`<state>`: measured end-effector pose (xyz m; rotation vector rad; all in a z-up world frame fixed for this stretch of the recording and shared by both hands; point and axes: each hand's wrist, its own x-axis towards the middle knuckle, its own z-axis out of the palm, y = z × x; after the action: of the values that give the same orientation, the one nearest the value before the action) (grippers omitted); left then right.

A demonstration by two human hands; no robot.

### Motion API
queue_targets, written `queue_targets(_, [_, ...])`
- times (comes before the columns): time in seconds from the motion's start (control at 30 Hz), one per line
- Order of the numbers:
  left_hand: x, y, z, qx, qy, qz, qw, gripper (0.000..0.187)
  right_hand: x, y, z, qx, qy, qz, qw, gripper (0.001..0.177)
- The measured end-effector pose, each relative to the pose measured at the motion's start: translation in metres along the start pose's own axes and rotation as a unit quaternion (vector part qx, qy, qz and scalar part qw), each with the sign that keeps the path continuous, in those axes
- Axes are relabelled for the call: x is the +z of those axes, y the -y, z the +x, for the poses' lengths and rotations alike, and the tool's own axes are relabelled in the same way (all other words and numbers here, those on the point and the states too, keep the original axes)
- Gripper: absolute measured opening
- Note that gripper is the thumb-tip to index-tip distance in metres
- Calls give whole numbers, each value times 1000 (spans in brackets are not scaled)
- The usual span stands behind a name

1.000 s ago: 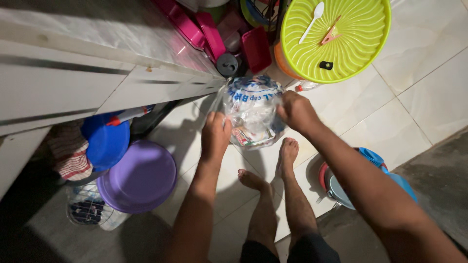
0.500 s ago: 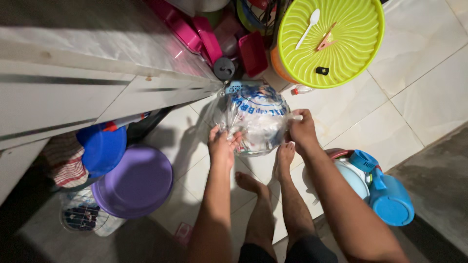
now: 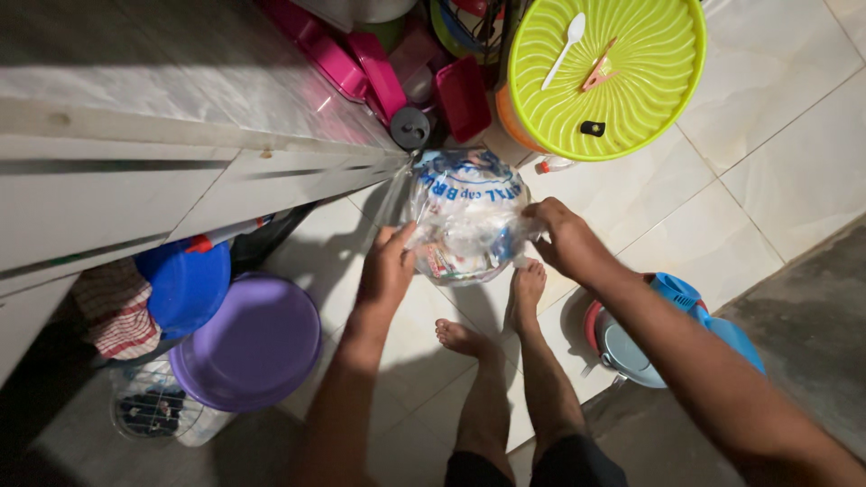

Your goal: The person ties the top of a clear plastic trash bag filled with waste, then picks up a second similar bag and ties it as well. They carry both tied bags across the room and place them on the floor.

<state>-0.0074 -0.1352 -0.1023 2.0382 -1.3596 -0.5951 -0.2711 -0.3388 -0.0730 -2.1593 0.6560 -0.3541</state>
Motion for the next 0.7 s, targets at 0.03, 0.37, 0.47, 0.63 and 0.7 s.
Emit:
queue_targets(0.03, [-7, -3, 4, -4, 14, 30, 999, 43, -2, 0, 2, 2, 31, -69, 997, 30])
queue_targets(0.37, [17, 40, 28, -237, 99, -41, 966, 29, 13, -50, 14, 406, 109, 120, 900, 23])
queue_targets(0.47, [50, 64, 28, -476, 49, -518, 709, 28, 38, -62, 10, 550, 17, 467, 692, 20])
queue_targets(0.63, [86, 61, 13, -539, -126, -646, 526, 30, 90, -53, 7, 512, -156, 684, 496, 11])
queue_targets(0.7, [83, 48, -2, -550, -174, -591, 564, 25, 103, -33, -1, 555, -208, 585, 553, 12])
